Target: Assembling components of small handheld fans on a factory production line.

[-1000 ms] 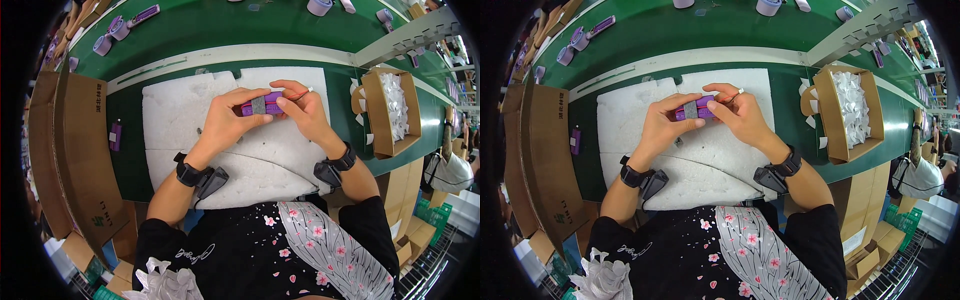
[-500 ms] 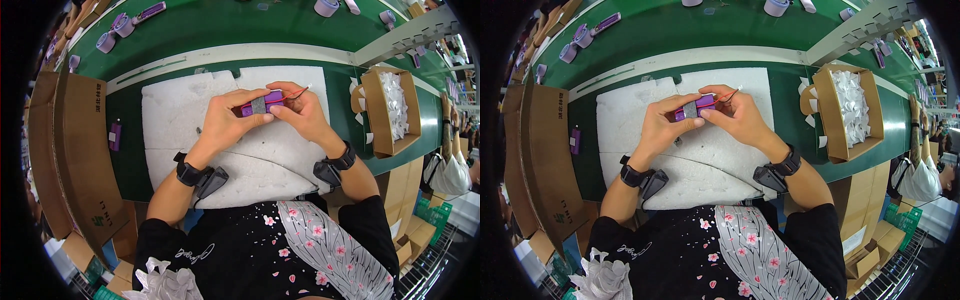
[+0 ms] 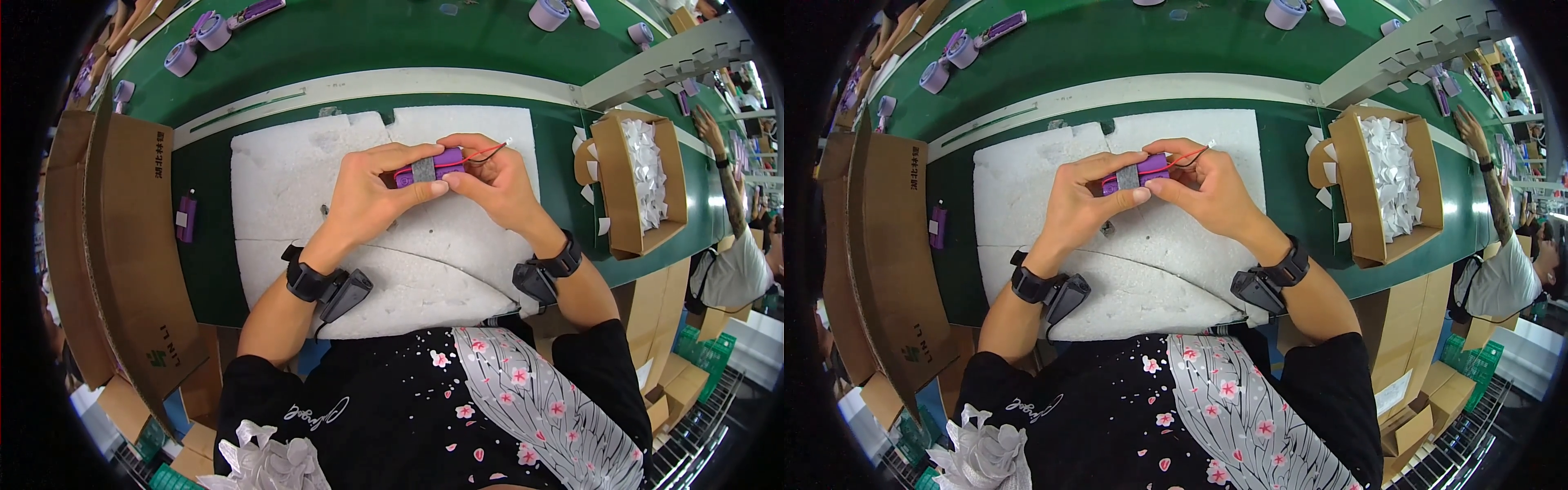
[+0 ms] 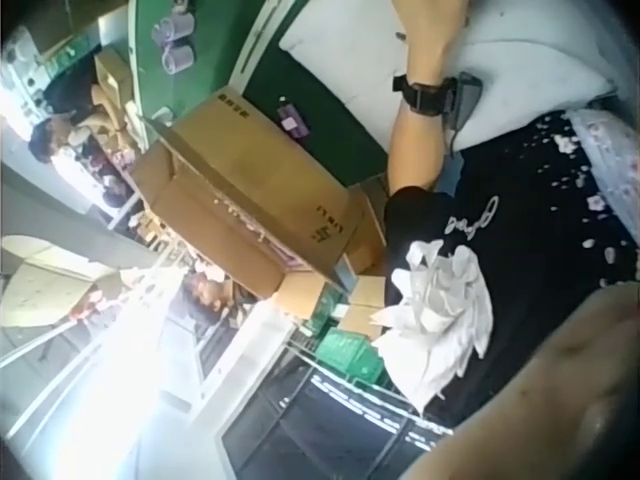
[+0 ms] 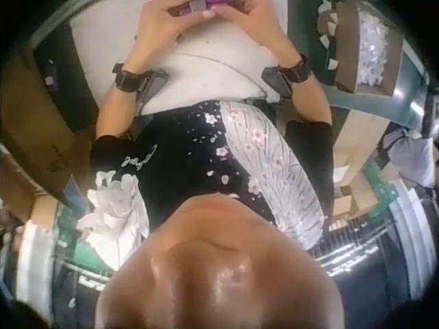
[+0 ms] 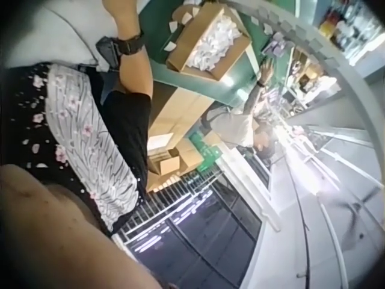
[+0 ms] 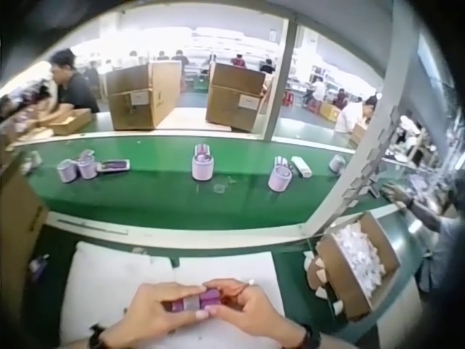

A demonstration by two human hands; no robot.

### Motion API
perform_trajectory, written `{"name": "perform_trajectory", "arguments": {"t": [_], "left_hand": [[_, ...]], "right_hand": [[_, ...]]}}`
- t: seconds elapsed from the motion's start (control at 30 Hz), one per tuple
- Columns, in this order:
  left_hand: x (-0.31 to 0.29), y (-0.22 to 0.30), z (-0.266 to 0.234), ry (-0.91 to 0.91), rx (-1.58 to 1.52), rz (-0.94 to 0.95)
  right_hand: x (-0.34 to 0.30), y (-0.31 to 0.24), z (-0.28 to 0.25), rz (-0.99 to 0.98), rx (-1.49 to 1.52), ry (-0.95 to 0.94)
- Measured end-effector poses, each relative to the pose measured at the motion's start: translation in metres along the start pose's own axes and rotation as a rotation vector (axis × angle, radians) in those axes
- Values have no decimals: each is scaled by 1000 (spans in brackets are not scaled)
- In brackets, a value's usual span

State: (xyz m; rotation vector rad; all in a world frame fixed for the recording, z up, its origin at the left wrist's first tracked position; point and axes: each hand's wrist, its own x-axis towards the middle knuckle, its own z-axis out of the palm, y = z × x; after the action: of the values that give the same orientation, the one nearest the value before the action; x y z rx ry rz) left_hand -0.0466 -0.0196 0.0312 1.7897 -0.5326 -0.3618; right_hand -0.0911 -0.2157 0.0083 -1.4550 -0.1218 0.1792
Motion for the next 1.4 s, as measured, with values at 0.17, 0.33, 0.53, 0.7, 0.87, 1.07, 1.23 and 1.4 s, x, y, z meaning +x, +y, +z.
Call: {"name": "perform_trajectory", "arguments": {"t": [0.17, 0.33, 0.53, 0.7, 0.87, 1.07, 1.23, 1.4], "left_hand": [[0, -1, 0, -8, -1, 1], [-1, 4, -3, -38, 27, -49], [-1, 3, -2, -35, 33, -59], [-2, -1, 0, -26, -11, -53], [-1, -6, -1, -26, -34, -68], [-2, 1, -1, -28, -72, -132], [-1, 1, 0, -49, -137, -138], [0, -1, 0, -107, -423, -221]], "right_hand": [[0, 1, 0, -13, -6, -5], [0, 0, 0, -14, -3, -11], [-2, 1, -1, -5, -17, -8], [-1, -1, -1, -16, -21, -10], [-2, 0, 1, -9, -34, 6], [0, -2, 0, -14, -68, -9], [-2, -3, 2, -1, -34, 3], [0, -5, -2, 32, -22, -4]]}}
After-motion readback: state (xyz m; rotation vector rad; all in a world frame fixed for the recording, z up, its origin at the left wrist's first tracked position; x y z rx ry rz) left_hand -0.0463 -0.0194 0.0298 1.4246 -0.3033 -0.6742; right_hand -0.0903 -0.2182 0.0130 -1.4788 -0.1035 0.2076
